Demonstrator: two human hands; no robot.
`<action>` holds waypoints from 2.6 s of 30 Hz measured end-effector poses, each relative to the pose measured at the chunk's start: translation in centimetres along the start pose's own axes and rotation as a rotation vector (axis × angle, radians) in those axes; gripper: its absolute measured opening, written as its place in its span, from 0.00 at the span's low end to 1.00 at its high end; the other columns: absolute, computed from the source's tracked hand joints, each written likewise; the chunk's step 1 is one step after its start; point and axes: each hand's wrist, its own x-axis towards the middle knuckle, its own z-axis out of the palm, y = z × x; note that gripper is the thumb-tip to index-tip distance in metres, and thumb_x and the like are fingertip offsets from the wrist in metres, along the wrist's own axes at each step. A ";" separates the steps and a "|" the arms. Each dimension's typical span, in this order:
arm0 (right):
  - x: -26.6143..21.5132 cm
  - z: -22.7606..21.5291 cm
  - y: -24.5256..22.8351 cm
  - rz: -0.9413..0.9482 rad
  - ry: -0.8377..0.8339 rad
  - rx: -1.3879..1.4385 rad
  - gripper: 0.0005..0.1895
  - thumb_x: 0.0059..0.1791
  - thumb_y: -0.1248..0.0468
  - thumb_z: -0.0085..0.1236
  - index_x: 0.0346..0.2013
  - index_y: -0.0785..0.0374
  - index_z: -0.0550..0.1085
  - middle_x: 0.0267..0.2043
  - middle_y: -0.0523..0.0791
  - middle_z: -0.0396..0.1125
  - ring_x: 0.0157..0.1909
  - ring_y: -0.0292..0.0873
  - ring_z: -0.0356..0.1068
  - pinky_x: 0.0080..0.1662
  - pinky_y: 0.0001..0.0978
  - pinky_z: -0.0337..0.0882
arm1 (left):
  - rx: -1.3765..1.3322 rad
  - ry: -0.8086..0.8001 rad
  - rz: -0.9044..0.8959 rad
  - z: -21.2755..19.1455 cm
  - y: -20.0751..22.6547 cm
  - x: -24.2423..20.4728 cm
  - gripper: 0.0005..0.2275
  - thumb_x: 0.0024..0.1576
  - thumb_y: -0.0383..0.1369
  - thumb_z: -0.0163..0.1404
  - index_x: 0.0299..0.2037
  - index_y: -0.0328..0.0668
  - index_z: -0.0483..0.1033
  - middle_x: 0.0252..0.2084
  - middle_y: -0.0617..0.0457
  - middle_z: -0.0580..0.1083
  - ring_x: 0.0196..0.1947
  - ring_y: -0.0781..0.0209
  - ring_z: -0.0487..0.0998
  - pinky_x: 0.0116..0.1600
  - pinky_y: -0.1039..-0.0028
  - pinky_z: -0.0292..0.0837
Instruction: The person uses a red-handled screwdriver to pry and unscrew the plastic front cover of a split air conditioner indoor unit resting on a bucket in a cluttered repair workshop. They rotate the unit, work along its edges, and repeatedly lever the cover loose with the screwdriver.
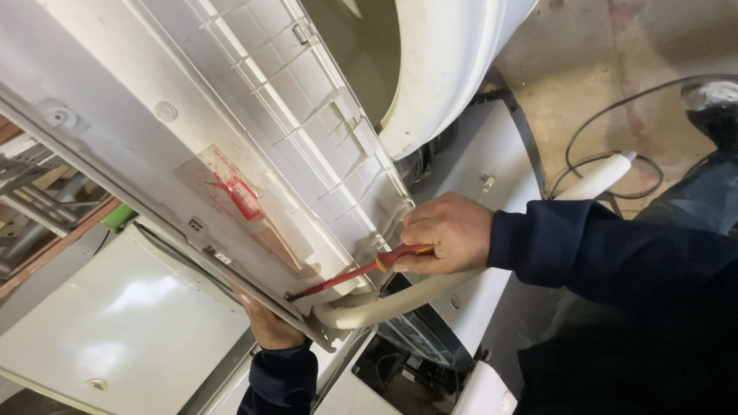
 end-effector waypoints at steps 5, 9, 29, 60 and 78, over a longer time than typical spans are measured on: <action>-0.3 0.0 -0.4 -0.003 0.033 -0.022 0.19 0.45 0.53 0.70 0.21 0.61 0.72 0.21 0.44 0.64 0.24 0.47 0.67 0.27 0.43 0.66 | 0.186 -0.023 0.234 -2.6 -3.6 0.8 0.30 0.73 0.50 0.35 0.73 0.28 0.51 0.70 0.34 0.62 0.64 0.40 0.71 0.66 0.54 0.72; -0.6 0.2 -0.3 -0.027 0.039 0.009 0.18 0.45 0.54 0.70 0.21 0.61 0.72 0.22 0.43 0.65 0.26 0.47 0.68 0.28 0.43 0.66 | -0.434 0.094 -0.038 -2.4 -3.5 0.9 0.25 0.66 0.46 0.45 0.64 0.29 0.66 0.56 0.38 0.75 0.50 0.44 0.79 0.54 0.55 0.78; 0.5 -0.4 0.5 0.249 -0.126 0.325 0.16 0.44 0.53 0.70 0.28 0.64 0.78 0.21 0.49 0.69 0.19 0.44 0.66 0.27 0.36 0.66 | 1.166 0.097 0.346 -4.0 -3.7 4.2 0.26 0.50 0.47 0.60 0.53 0.36 0.77 0.50 0.43 0.79 0.48 0.42 0.80 0.50 0.57 0.75; 2.6 -4.4 -17.4 0.619 0.034 -0.031 0.19 0.46 0.59 0.66 0.46 0.68 0.78 0.33 0.38 0.73 0.35 0.30 0.71 0.40 0.27 0.73 | -0.257 0.364 0.306 1.3 -10.0 5.9 0.22 0.78 0.40 0.45 0.34 0.28 0.66 0.28 0.54 0.61 0.30 0.69 0.58 0.39 0.72 0.60; 19.2 2.6 -16.1 -0.137 0.084 -1.215 0.17 0.49 0.58 0.65 0.46 0.67 0.76 0.67 0.68 0.59 0.70 0.71 0.56 0.65 0.54 0.63 | -0.130 0.606 0.386 5.0 -6.5 -1.7 0.10 0.62 0.34 0.48 0.39 0.35 0.79 0.54 0.41 0.74 0.55 0.42 0.72 0.63 0.54 0.61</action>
